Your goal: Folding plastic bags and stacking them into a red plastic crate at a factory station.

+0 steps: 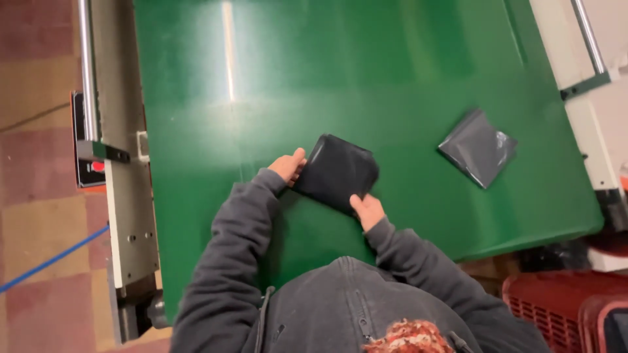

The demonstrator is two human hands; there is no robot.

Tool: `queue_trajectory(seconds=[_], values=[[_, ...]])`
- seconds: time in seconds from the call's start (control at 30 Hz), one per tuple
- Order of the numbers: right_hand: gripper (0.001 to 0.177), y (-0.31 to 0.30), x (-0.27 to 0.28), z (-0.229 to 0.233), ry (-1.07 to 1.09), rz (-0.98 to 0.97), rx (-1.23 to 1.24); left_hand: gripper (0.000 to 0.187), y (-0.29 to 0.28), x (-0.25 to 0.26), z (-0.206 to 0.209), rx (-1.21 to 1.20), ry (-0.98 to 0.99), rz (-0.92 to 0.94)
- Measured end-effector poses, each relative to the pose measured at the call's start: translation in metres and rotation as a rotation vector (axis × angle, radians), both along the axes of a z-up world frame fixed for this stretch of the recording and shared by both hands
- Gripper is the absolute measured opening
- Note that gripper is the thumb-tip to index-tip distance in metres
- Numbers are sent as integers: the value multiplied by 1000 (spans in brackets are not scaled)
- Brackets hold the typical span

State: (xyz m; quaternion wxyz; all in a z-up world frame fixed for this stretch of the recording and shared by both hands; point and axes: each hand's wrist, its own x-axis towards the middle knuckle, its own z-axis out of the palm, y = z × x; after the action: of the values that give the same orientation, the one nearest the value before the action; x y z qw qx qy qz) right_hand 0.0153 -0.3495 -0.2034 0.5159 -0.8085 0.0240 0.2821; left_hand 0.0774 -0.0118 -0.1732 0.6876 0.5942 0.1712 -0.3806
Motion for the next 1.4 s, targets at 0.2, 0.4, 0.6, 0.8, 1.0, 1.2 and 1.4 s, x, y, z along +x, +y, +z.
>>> queue_trajectory(seconds=[0.2, 0.4, 0.6, 0.8, 1.0, 1.2, 1.4], values=[[13, 28, 35, 20, 510, -468, 721, 47, -52, -15, 79, 998, -660, -82], [19, 42, 27, 6, 433, -478, 543, 32, -92, -8, 114, 1520, -733, 7], [39, 1, 9, 89, -235, -582, 565, 20, -143, -9, 174, 1053, -1351, -18], [56, -134, 84, 172, -730, -786, 186, 24, -292, 57, 188, 808, -1332, 150], [59, -236, 173, 174, -784, -762, -63, 30, -406, 155, 123, 867, -948, 69], [66, -270, 208, 120, -512, -532, -570, 33, -439, 185, 58, 1106, -861, -54], [79, -274, 206, 92, -641, -392, -840, 36, -444, 178, 58, 1409, -1018, -131]])
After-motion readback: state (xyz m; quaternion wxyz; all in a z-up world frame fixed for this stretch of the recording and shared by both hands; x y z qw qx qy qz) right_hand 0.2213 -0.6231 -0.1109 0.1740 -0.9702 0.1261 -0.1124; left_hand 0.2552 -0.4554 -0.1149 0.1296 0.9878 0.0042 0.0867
